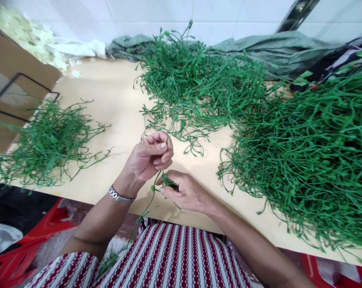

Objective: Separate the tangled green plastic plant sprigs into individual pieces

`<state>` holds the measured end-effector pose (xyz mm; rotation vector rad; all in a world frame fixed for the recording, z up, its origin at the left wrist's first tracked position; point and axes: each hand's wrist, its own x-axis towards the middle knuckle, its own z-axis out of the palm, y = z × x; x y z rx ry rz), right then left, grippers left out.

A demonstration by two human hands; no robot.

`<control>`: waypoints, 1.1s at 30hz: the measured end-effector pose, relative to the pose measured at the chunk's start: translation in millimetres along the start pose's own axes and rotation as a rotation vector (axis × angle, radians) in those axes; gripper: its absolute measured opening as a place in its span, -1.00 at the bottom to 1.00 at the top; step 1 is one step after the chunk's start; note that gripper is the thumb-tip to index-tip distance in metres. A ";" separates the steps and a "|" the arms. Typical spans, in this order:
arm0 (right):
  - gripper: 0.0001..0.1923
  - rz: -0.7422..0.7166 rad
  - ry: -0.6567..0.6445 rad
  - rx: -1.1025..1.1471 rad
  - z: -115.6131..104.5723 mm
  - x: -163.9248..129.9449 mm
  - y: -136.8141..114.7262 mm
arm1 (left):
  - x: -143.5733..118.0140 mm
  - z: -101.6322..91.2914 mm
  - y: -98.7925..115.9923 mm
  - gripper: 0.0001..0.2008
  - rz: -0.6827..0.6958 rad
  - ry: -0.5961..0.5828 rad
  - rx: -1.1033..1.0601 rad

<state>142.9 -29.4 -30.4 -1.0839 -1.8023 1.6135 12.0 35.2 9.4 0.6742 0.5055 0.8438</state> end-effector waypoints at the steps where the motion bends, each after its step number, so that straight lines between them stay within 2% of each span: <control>1: -0.88 -0.042 0.008 -0.058 -1.4 1.2 -1.1 | 0.9 -0.8 -0.5 -0.89 0.022 0.020 0.004; 4: -0.90 -0.153 0.051 -0.246 -4.9 5.3 -1.9 | 4.9 -4.9 -0.8 -0.90 0.078 0.107 0.014; 7: -0.83 -0.178 0.103 -0.448 -3.8 10.9 1.5 | 10.8 -11.8 0.6 -0.89 0.119 0.228 0.025; 10: -0.86 -0.252 0.201 -0.676 1.8 17.3 3.8 | 15.2 -18.6 4.9 -0.87 0.178 0.330 0.037; 15: -0.82 -0.387 0.388 -0.894 10.6 27.5 -5.5 | 14.4 -22.2 19.1 -0.85 0.281 0.386 0.025; 20: -0.79 -0.450 0.500 -0.935 14.3 34.0 -18.1 | 13.7 -20.7 32.5 -0.82 0.325 0.436 -0.023; 26: -0.78 -0.482 0.547 -0.936 15.2 34.6 -26.1 | 19.2 -22.0 37.2 -0.81 0.346 0.465 -0.067; 30: -0.78 -0.463 0.537 -0.861 7.1 33.2 -25.7 | 21.5 -18.7 39.1 -0.82 0.365 0.388 -0.069; 33: -0.77 -0.385 0.498 -0.654 -3.1 31.9 -22.9 | 16.9 -12.5 39.1 -0.95 0.361 0.289 -0.047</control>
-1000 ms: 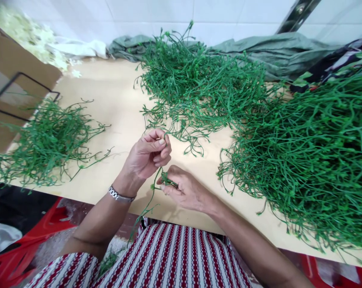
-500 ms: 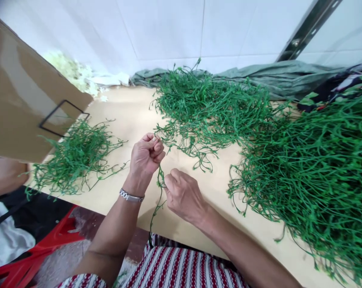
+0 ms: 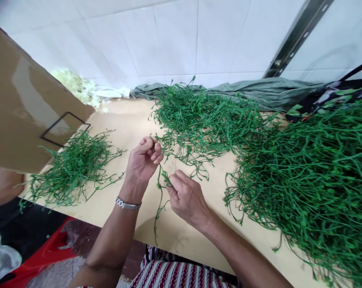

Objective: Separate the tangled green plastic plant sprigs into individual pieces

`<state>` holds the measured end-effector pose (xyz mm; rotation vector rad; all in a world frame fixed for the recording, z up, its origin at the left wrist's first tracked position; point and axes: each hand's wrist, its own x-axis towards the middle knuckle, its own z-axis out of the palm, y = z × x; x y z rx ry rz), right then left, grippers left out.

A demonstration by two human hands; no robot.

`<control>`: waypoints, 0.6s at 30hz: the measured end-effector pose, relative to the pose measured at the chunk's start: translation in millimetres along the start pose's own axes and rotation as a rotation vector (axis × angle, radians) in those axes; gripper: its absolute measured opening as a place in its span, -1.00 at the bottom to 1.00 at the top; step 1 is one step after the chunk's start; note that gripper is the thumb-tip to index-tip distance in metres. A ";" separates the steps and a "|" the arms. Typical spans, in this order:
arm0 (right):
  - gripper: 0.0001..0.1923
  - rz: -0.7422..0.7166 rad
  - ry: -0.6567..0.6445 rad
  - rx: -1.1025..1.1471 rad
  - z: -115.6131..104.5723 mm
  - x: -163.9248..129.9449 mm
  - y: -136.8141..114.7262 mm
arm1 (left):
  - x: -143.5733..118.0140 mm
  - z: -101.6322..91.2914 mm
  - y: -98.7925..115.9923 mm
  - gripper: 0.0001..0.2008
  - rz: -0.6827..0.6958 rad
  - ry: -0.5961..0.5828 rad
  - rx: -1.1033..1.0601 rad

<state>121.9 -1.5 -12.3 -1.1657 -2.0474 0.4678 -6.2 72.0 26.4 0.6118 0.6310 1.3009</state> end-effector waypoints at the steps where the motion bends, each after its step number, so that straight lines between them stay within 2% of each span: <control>1: -0.77 0.038 -0.006 0.070 -2.2 0.1 2.5 | -4.0 1.3 -0.3 -0.96 -0.007 -0.021 0.002; 4: -0.77 0.107 0.008 0.207 -6.7 -0.1 6.8 | -21.1 2.9 -7.0 -0.79 -0.040 -0.036 0.028; 8: -0.80 0.145 -0.010 0.294 -4.7 -2.5 7.9 | -44.5 -0.9 -24.4 -0.86 -0.110 -0.035 0.245; 11: -0.81 0.155 -0.052 0.330 -0.1 -6.4 9.4 | -53.0 -5.8 -33.0 -0.97 -0.027 0.041 0.364; 13: -0.81 0.163 -0.053 0.332 1.6 -9.0 10.4 | -54.6 -9.4 -34.5 -0.95 0.019 0.073 0.409; 18: -0.88 0.191 -0.045 0.341 0.0 -13.0 11.8 | -55.9 -17.1 -31.5 -0.90 0.051 0.021 0.634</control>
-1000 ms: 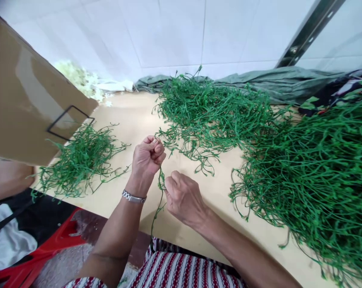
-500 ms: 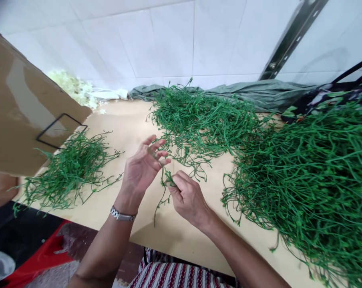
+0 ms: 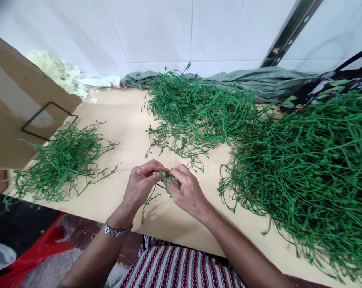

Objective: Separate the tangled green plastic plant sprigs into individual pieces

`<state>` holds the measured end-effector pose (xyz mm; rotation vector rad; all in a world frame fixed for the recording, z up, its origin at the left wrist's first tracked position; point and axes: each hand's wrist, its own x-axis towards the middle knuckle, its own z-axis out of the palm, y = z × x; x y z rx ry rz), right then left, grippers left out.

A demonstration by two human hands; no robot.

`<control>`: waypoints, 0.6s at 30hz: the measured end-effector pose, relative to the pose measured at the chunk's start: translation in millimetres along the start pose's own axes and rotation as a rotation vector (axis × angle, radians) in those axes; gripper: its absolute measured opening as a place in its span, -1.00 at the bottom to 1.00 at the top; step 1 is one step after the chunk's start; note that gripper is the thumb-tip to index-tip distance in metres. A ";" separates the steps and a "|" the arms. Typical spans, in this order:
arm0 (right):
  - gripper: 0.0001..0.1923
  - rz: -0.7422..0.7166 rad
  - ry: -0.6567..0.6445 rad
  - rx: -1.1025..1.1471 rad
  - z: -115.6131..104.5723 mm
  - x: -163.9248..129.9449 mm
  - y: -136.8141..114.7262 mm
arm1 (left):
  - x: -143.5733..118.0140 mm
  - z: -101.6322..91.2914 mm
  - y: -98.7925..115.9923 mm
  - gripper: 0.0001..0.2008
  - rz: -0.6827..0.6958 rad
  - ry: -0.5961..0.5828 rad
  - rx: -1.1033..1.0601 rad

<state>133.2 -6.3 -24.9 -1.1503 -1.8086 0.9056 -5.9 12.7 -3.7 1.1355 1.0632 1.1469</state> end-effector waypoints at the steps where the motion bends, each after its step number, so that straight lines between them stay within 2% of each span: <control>1: -0.88 0.009 -0.005 0.006 -0.8 -0.5 0.4 | -0.5 -1.0 0.0 -0.90 -0.013 -0.021 0.042; 3: -0.88 0.035 -0.017 0.025 -2.2 -1.5 2.0 | -1.6 -1.8 0.3 -0.91 -0.060 -0.071 0.062; 7: -0.84 0.088 -0.026 0.068 -4.2 -3.1 5.8 | -2.8 -1.6 1.1 -0.95 -0.162 -0.124 -0.099; 10: -0.85 0.067 -0.008 0.050 -5.1 -5.2 6.2 | -2.6 -2.3 1.1 -0.86 -0.221 -0.163 -0.141; 14: -0.89 -0.004 0.078 -0.016 -4.7 -9.8 5.6 | -2.7 -4.0 -1.8 -0.88 -0.260 -0.183 -0.054; 18: -0.87 -0.059 0.107 -0.032 -3.9 -12.0 6.6 | -3.5 -5.6 -5.6 -0.95 -0.213 -0.205 0.143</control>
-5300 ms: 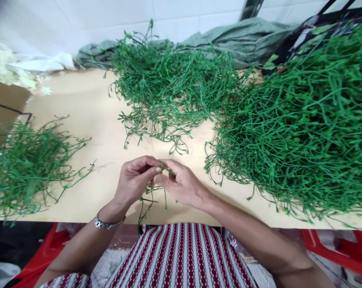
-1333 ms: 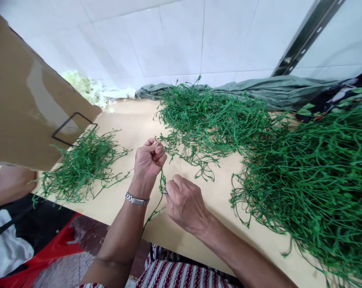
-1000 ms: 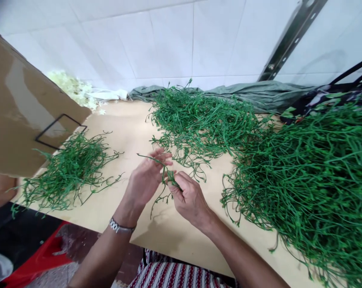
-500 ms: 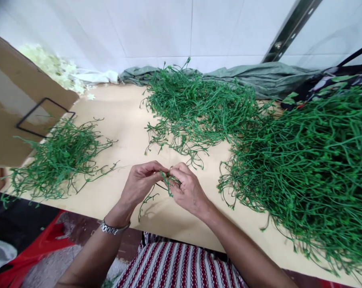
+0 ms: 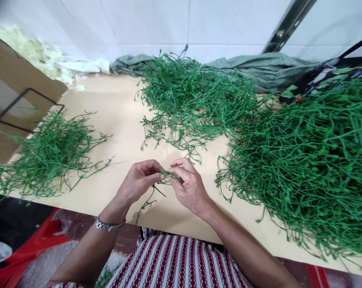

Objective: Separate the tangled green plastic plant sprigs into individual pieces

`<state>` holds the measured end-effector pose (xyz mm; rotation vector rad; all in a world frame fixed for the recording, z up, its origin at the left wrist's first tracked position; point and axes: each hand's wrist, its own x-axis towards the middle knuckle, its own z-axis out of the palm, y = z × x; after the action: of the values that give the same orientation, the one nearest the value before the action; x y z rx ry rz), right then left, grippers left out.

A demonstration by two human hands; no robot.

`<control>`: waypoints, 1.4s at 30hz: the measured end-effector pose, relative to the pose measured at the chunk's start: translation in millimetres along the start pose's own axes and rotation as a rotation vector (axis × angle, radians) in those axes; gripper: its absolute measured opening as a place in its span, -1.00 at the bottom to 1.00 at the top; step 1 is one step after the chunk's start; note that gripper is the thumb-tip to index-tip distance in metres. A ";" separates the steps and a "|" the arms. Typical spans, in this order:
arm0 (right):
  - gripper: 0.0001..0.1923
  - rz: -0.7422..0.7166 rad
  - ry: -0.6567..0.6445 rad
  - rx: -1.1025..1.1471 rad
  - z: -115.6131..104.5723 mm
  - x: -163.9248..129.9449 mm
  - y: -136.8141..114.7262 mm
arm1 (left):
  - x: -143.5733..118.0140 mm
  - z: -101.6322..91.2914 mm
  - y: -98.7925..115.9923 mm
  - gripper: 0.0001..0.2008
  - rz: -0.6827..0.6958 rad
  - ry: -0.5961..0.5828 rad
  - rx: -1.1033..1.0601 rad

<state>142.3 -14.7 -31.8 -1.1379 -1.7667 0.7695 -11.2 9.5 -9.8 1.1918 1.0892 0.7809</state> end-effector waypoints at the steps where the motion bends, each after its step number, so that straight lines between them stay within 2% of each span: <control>1: -0.86 -0.010 -0.002 -0.001 -0.2 0.1 0.1 | -0.4 -0.4 -0.3 -0.94 0.017 0.000 0.074; 7: -0.82 -0.054 -0.070 -0.094 -8.0 0.7 -3.6 | -2.5 -2.1 4.6 -0.91 0.089 -0.092 0.484; 14: -0.74 -0.253 -0.161 -0.496 -19.4 -1.9 -4.7 | -1.6 1.5 8.7 -0.84 0.167 -0.115 0.685; 17: -0.77 -0.353 -0.168 -0.590 -22.3 -1.4 -2.9 | -2.4 1.6 12.1 -0.84 0.214 -0.148 0.733; 21: -0.77 -0.434 -0.284 -0.617 -32.1 -1.0 -9.7 | -7.9 -2.4 19.8 -0.79 0.328 -0.348 0.794; 24: -0.78 -0.463 -0.502 -0.504 -43.1 -1.5 -24.9 | -15.7 -5.3 26.3 -0.78 0.452 -0.574 0.825; 27: -0.81 -0.469 -0.702 -0.368 -50.1 -0.8 -42.1 | -22.5 -4.2 31.9 -0.78 0.503 -0.784 0.785; 31: -0.84 -0.455 -0.847 -0.266 -54.0 0.9 -53.0 | -27.7 -0.7 36.6 -0.77 0.440 -0.902 0.660; 33: -0.85 -0.440 -0.917 -0.210 -60.0 0.7 -50.3 | -30.2 -3.9 38.1 -0.76 0.343 -0.961 0.561; 35: -0.84 -0.394 -0.912 -0.127 -70.1 0.6 -42.7 | -31.9 -12.0 38.1 -0.75 0.206 -1.014 0.402; 36: -0.82 -0.359 -0.867 -0.086 -75.4 1.1 -37.8 | -31.8 -17.0 37.1 -0.76 0.126 -0.993 0.312; 37: -0.81 -0.322 -0.797 -0.058 -79.8 1.9 -32.6 | -30.8 -21.8 35.4 -0.78 0.050 -0.925 0.222; 40: -0.81 -0.261 -0.592 -0.105 -80.8 5.8 -18.4 | -22.6 -28.8 26.9 -0.89 -0.124 -0.472 0.075; 41: -0.83 -0.244 -0.551 -0.133 -76.4 6.8 -14.8 | -18.9 -27.9 23.6 -0.90 -0.146 -0.358 0.019; 42: -0.85 -0.215 -0.517 -0.150 -70.1 7.2 -11.7 | -15.2 -25.7 20.3 -0.88 -0.162 -0.292 -0.044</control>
<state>199.8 -9.9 10.3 -0.8674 -2.3675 0.8619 -39.0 8.6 13.4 1.1240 0.9089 0.4859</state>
